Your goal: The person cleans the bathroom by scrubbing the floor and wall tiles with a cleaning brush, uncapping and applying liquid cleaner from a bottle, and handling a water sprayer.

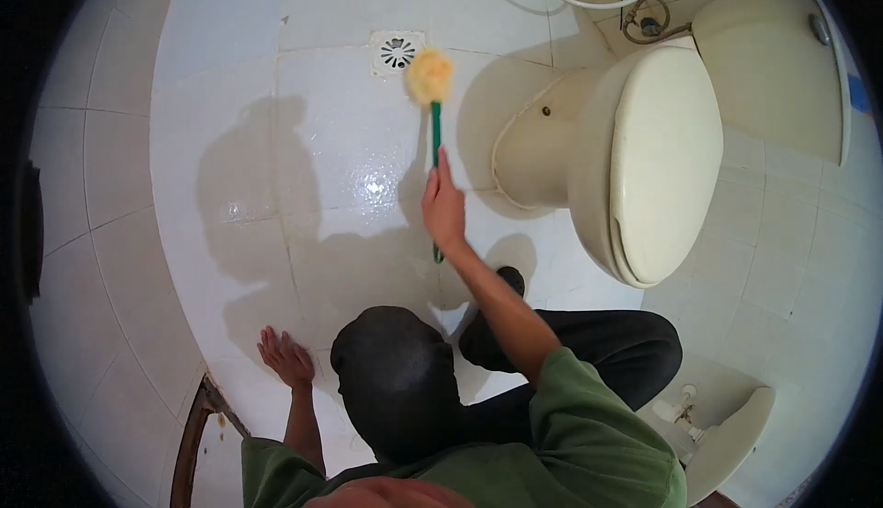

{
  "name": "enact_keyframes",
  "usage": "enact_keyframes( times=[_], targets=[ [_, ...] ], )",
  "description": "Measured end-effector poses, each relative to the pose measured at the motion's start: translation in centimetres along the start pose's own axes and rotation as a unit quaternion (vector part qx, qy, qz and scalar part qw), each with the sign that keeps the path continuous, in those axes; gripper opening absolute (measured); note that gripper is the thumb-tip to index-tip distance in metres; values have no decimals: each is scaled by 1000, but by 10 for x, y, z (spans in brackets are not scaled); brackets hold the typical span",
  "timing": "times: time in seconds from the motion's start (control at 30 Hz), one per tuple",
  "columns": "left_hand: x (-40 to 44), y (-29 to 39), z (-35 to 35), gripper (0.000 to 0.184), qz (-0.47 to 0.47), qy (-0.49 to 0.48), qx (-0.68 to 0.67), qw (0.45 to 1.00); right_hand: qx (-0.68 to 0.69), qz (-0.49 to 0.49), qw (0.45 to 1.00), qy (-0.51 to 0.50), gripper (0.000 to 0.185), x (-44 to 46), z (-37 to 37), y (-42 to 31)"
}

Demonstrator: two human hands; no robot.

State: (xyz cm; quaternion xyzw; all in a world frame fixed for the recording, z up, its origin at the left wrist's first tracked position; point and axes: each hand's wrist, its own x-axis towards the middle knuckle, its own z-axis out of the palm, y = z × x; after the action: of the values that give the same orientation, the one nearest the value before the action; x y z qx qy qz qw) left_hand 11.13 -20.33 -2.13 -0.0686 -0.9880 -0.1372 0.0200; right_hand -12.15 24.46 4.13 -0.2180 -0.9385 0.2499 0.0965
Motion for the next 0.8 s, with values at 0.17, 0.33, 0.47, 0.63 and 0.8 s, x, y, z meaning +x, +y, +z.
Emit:
enact_keyframes(
  times=[0.17,0.33,0.47,0.63,0.8],
  targets=[
    [-1,2,-4,36,-1,-6,-4,1000,-2,275,961,39,50,121,-14,58],
    [-4,4,-7,36,-1,-3,-4,1000,9,143,987,76,51,4,31,58],
    [-1,2,-6,35,1,2,-3,1000,196,209,954,-91,50,-10,-34,-41],
    [-2,6,-10,36,-3,2,-4,1000,30,207,970,125,51,42,43,68],
    [0,7,-8,37,-2,10,-7,1000,184,137,960,-158,48,-22,23,-77]
  ],
)
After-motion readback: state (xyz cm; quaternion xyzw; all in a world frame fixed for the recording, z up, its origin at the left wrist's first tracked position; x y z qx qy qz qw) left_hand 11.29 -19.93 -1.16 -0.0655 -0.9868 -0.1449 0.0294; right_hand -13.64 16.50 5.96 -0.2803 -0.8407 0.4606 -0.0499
